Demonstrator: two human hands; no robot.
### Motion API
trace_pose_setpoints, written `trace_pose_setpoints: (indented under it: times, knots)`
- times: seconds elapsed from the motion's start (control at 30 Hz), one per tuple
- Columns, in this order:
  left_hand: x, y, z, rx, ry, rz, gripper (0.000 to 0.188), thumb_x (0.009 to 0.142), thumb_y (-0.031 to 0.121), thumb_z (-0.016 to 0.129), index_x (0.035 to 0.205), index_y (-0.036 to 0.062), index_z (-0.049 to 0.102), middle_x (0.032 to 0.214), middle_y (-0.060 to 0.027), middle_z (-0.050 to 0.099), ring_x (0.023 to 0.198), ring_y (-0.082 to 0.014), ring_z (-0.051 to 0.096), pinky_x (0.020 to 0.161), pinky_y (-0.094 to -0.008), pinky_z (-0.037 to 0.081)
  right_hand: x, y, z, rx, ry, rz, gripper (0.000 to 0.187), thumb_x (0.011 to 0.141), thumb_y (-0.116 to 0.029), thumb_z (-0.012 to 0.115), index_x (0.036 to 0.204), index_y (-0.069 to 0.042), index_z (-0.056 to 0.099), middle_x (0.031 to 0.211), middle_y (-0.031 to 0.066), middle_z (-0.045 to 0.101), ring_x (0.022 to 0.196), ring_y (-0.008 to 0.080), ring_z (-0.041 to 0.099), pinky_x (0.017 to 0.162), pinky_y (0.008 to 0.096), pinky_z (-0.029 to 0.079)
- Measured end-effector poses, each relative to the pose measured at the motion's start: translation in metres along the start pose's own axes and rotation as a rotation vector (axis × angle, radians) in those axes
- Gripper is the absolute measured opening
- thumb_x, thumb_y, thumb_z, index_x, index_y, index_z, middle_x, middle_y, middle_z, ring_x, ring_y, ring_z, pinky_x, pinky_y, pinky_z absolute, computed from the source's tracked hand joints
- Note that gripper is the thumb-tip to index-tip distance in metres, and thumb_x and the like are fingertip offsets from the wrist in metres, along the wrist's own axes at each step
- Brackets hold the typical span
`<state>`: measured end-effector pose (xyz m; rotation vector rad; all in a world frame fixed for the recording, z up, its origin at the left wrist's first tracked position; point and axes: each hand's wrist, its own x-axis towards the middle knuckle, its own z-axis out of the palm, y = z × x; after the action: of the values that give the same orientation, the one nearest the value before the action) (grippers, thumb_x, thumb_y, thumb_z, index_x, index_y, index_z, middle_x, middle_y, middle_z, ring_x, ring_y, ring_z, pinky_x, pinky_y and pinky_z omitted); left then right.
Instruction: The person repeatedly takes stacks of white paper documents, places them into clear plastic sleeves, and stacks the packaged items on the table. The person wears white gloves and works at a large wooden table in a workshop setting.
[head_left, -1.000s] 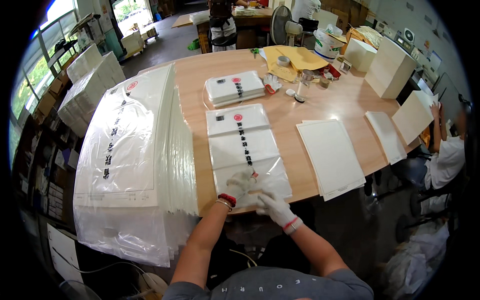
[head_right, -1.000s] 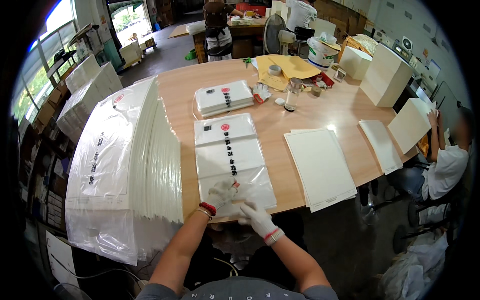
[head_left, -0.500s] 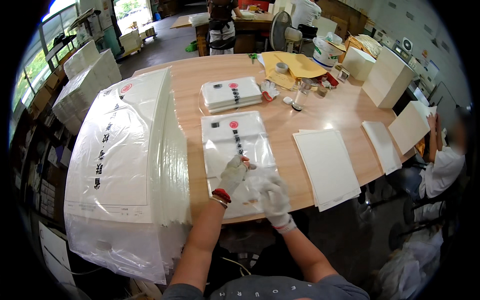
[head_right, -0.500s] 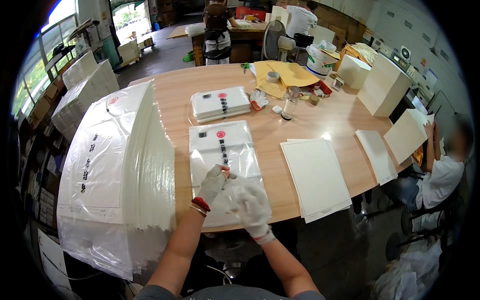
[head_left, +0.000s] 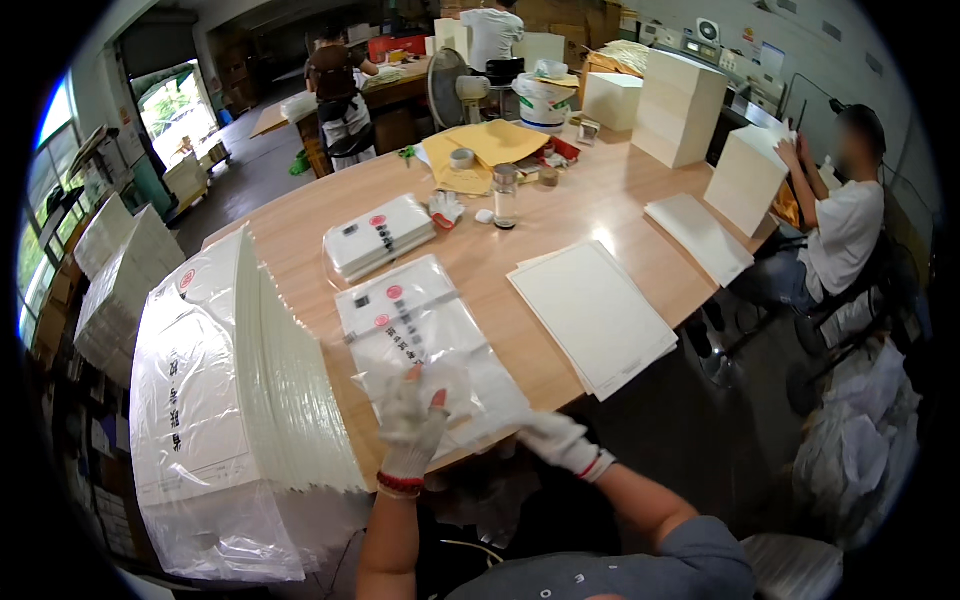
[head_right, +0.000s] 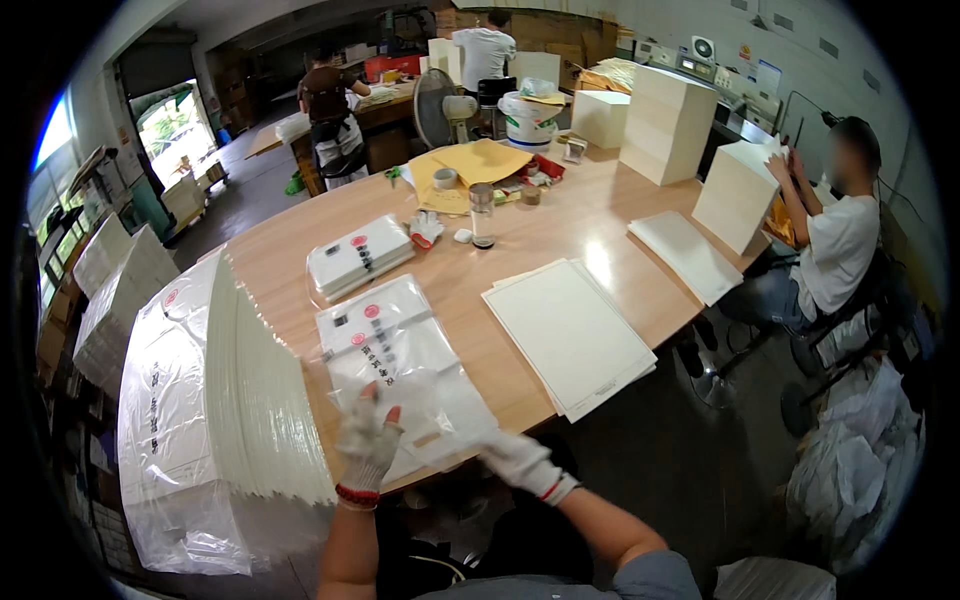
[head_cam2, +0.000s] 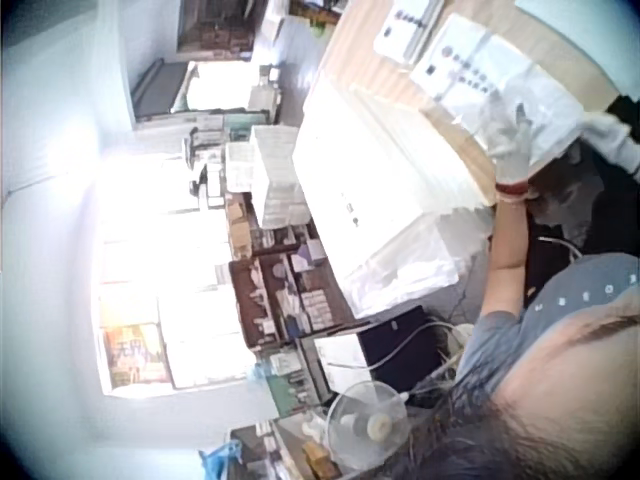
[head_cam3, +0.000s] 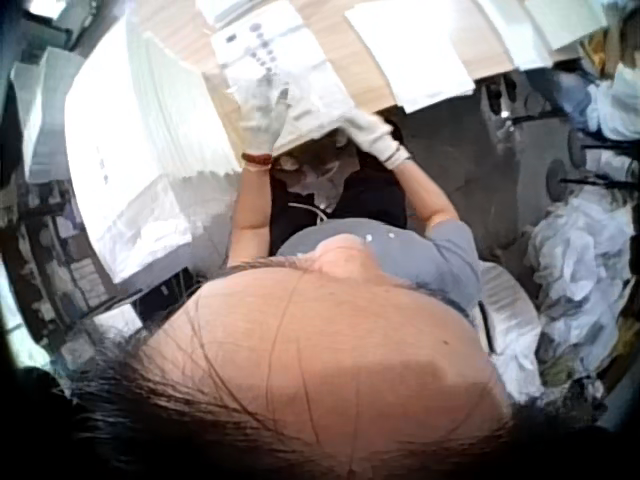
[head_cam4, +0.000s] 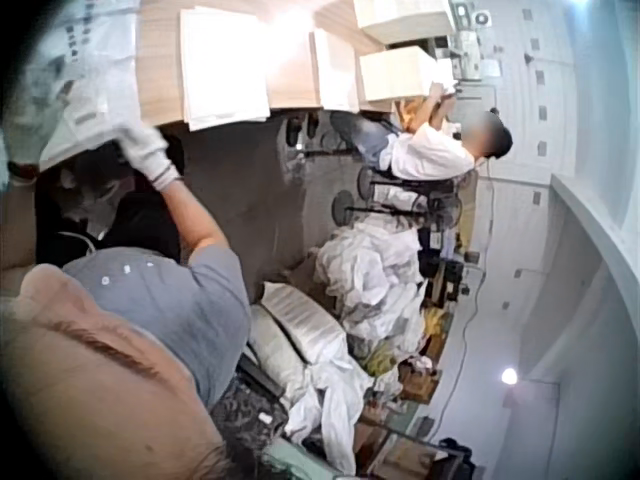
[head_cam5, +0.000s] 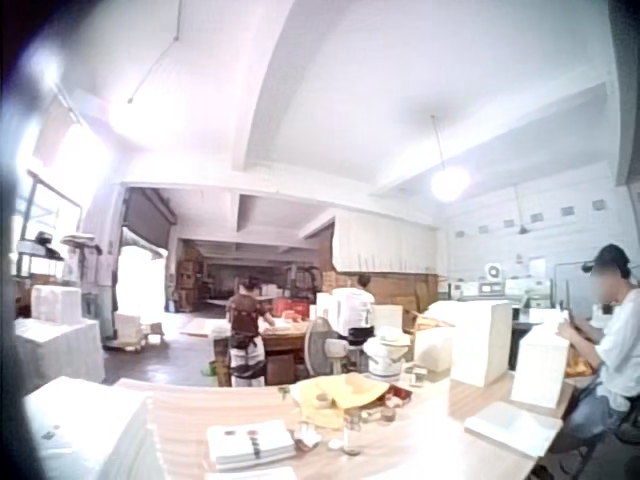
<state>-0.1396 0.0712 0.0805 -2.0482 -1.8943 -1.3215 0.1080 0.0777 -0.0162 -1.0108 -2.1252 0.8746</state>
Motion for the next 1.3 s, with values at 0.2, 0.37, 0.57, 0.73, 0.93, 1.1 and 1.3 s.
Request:
trace_pose_setpoints:
  times: [0.2, 0.37, 0.57, 0.73, 0.93, 1.1, 1.3]
  knots:
    - [-0.039, 0.036, -0.034, -0.255, 0.137, -0.111, 0.033, 0.079, 0.004, 0.062, 0.110, -0.0010, 0.053, 0.099, -0.0149, 0.059, 0.093, -0.0279, 0.058, 0.082, -0.0346, 0.046, -0.035, 0.071, -0.116, -0.860, -0.011, 0.012, 0.073, 0.064, -0.025, 0.073, 0.126, -0.004, 0.041, 0.121, 0.0157, 0.046, 0.113, 0.0335, 0.043, 0.096, 0.0441, 0.035]
    - [-0.074, 0.093, -0.027, -0.253, -0.271, -0.004, 0.013, 0.080, 0.003, 0.061, 0.093, 0.0037, 0.060, 0.086, -0.0093, 0.062, 0.078, -0.0184, 0.061, 0.069, -0.0278, 0.049, -0.031, 0.101, -0.146, -0.345, 0.083, 0.137, 0.059, 0.071, -0.036, 0.072, 0.116, -0.003, 0.051, 0.095, 0.0165, 0.061, 0.089, 0.0332, 0.059, 0.079, 0.0380, 0.048]
    - [-0.096, 0.133, 0.048, -0.873, -0.868, -0.420, 0.022, 0.087, 0.014, 0.057, 0.107, 0.0039, 0.057, 0.107, -0.0112, 0.059, 0.094, -0.0219, 0.059, 0.081, -0.0295, 0.046, -0.020, 0.038, -0.144, -0.862, 0.223, 0.090, 0.022, 0.081, -0.031, 0.059, 0.075, -0.010, 0.065, 0.073, 0.0097, 0.063, 0.066, 0.0279, 0.061, 0.058, 0.0379, 0.048]
    - [-0.068, 0.143, 0.074, -1.658, -0.662, -1.435, 0.042, 0.095, 0.022, 0.040, 0.131, -0.0004, 0.037, 0.125, -0.0148, 0.048, 0.114, -0.0269, 0.048, 0.102, -0.0393, 0.036, -0.051, -0.075, -0.115, -0.454, 0.020, -0.398, 0.017, 0.080, -0.029, 0.056, 0.086, -0.013, 0.062, 0.082, 0.0066, 0.062, 0.082, 0.0255, 0.060, 0.078, 0.0424, 0.048]
    - [-0.091, 0.078, 0.054, -1.058, -0.957, -0.785, 0.064, 0.076, 0.005, 0.054, 0.135, -0.0023, 0.029, 0.119, -0.0120, 0.051, 0.111, -0.0213, 0.048, 0.097, -0.0326, 0.038, -0.100, 0.033, -0.124, 0.475, 0.422, 0.416, 0.031, 0.085, -0.031, 0.057, 0.097, -0.002, 0.060, 0.089, 0.0123, 0.062, 0.084, 0.0222, 0.061, 0.078, 0.0393, 0.051]
    - [-0.135, 0.102, 0.087, -0.045, -0.822, -0.106, 0.090, 0.074, 0.037, 0.059, 0.139, -0.0050, 0.013, 0.140, -0.0336, 0.017, 0.131, -0.0460, 0.019, 0.107, -0.0483, 0.021, -0.072, -0.024, -0.035, 1.311, 0.415, 0.626, 0.044, 0.088, -0.029, 0.054, 0.120, 0.000, 0.047, 0.103, 0.0139, 0.060, 0.091, 0.0243, 0.059, 0.079, 0.0359, 0.050]
    - [-0.106, 0.111, 0.046, -0.093, -0.972, 0.040, 0.074, 0.069, 0.030, 0.065, 0.131, -0.0015, 0.038, 0.132, -0.0292, 0.035, 0.119, -0.0464, 0.035, 0.099, -0.0487, 0.031, -0.069, 0.006, 0.012, 0.747, 0.526, 0.546, 0.037, 0.081, -0.014, 0.066, 0.111, 0.004, 0.053, 0.100, 0.0082, 0.062, 0.087, 0.0162, 0.059, 0.076, 0.0282, 0.049]
